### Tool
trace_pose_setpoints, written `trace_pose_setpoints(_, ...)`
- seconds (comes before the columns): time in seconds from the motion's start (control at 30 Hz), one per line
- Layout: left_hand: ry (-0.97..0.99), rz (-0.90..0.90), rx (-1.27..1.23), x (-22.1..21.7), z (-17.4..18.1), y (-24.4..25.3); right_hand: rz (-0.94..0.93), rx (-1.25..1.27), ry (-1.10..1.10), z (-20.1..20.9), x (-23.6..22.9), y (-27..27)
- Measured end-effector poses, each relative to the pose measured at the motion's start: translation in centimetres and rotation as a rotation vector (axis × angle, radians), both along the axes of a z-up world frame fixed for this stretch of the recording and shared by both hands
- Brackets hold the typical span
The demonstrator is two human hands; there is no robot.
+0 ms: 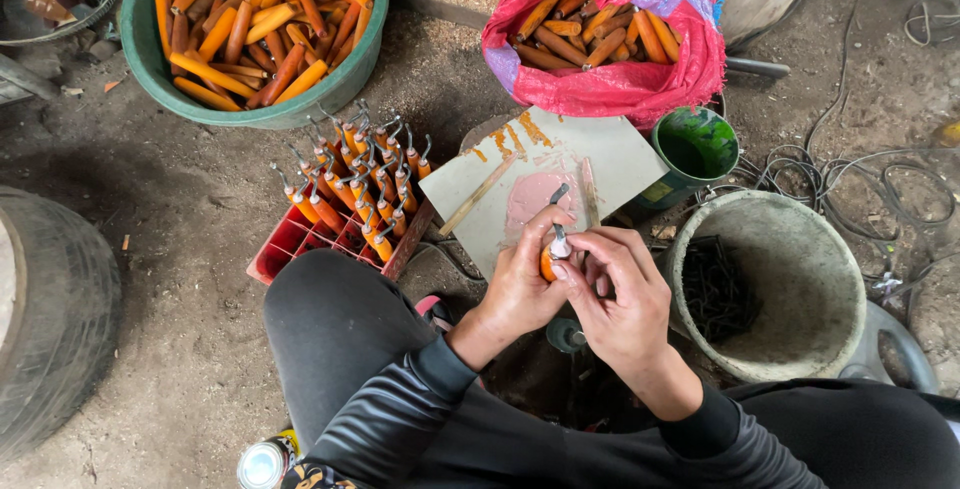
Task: The person scoops pink paste from a board and applies it to the metal tip of an orange handle using a small tool. They wipe the tip with a red cloth, then repeat the process on another handle, placing finished items into a red crate.
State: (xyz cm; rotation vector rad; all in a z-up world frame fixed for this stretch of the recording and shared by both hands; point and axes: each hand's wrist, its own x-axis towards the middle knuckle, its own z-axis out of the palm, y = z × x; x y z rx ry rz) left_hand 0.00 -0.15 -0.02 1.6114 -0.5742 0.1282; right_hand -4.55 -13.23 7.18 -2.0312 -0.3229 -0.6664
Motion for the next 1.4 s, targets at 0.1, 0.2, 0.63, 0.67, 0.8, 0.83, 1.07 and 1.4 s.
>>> trace_pose_setpoints(0.1,0.001,-0.009,-0.012,0.0,0.1,0.0,0.000,-0.007,-0.008,0.0,0.0,0.0)
trace_pose_setpoints(0.2,0.000,-0.018,-0.039,0.0,0.3,0.0,-0.001,-0.015,-0.025,-0.1,0.0,0.1)
trace_pose_setpoints(0.63,0.046,0.004,-0.069,0.0,1.4,-0.1,-0.024,-0.021,-0.046,-0.4,0.4,0.0)
trace_pose_setpoints(0.67,0.042,0.013,-0.066,0.1,1.5,-0.1,-0.011,-0.088,-0.091,-0.2,0.5,0.0)
trace_pose_setpoints(0.8,-0.025,-0.021,-0.062,0.4,1.4,0.1,0.048,-0.298,-0.083,1.0,0.8,-0.9)
trace_pose_setpoints(0.83,-0.053,-0.017,-0.059,0.4,1.4,0.1,0.065,-0.336,-0.034,1.2,0.9,-1.1)
trace_pose_setpoints(1.07,0.050,-0.027,-0.007,0.4,1.4,0.1,0.061,-0.354,-0.096,1.6,1.2,-1.7)
trace_pose_setpoints(1.4,0.034,-0.031,-0.054,0.4,1.6,0.2,0.077,-0.372,-0.169,0.7,1.4,-2.1)
